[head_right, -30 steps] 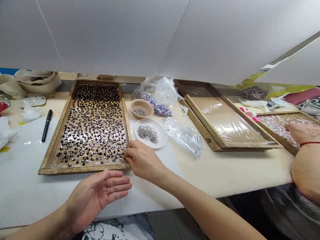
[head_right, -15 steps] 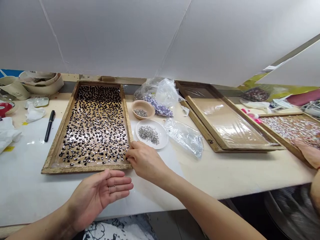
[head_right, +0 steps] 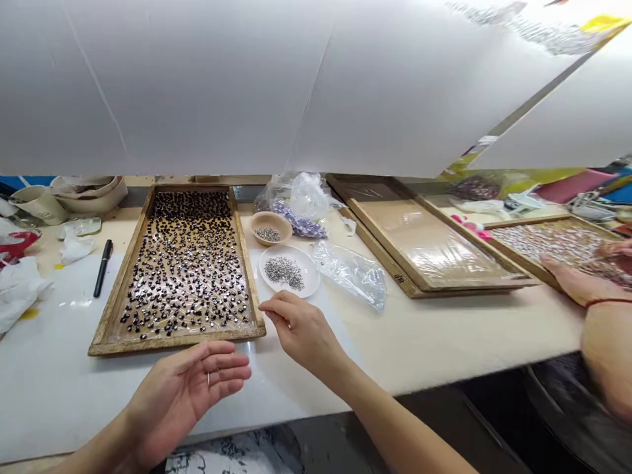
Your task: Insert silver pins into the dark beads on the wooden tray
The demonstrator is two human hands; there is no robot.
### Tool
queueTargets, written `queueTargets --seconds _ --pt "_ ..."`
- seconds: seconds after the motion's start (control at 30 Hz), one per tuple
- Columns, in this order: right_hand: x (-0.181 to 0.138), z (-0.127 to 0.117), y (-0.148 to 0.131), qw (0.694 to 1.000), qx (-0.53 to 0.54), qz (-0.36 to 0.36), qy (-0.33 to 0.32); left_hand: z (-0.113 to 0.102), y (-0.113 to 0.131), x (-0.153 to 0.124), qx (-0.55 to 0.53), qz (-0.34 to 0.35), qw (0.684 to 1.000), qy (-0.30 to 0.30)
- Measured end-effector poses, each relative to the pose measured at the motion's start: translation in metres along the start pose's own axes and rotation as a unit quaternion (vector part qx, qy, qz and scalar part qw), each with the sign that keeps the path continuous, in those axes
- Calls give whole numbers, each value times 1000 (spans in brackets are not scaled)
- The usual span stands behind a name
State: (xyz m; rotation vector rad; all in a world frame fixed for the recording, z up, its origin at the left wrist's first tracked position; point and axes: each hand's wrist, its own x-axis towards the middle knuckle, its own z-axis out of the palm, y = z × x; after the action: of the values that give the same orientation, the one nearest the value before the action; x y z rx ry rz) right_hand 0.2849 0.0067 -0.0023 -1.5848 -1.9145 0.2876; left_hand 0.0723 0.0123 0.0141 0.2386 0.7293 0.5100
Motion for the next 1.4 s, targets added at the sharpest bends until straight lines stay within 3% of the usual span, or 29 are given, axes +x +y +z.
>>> queueTargets --seconds 0.13,0.27,0.4,0.5,0.6,0.7,0.8,0.9,1.0,1.1,1.27,1.4 --pt "-21 -4 9 995 8 58 76 6 11 -15 58 4 998 33" --pt "-40 -1 20 983 -2 99 153 36 33 -6 149 15 988 24" --pt "-49 6 30 971 -11 105 217 84 53 42 261 118 958 4" --pt "-52 10 36 967 -2 119 224 113 56 90 288 157 944 -24" --pt "-52 11 37 967 9 129 221 125 52 127 313 172 932 -59" --pt "-51 11 35 969 13 114 221 126 49 140 334 164 924 -92" --pt "-50 11 33 971 16 93 221 119 53 131 353 157 916 -105" --pt "-51 14 35 974 11 73 216 103 62 107 385 171 903 -82" --pt "-54 17 38 974 -9 69 216 77 69 72 431 206 878 -41" --pt "-55 14 39 973 -40 118 193 43 75 32 471 227 852 -9" --pt "-46 1 43 972 -137 153 114 -18 89 -25 570 320 743 145" --pt "-32 0 46 965 -205 157 38 -55 108 -41 546 406 686 256"
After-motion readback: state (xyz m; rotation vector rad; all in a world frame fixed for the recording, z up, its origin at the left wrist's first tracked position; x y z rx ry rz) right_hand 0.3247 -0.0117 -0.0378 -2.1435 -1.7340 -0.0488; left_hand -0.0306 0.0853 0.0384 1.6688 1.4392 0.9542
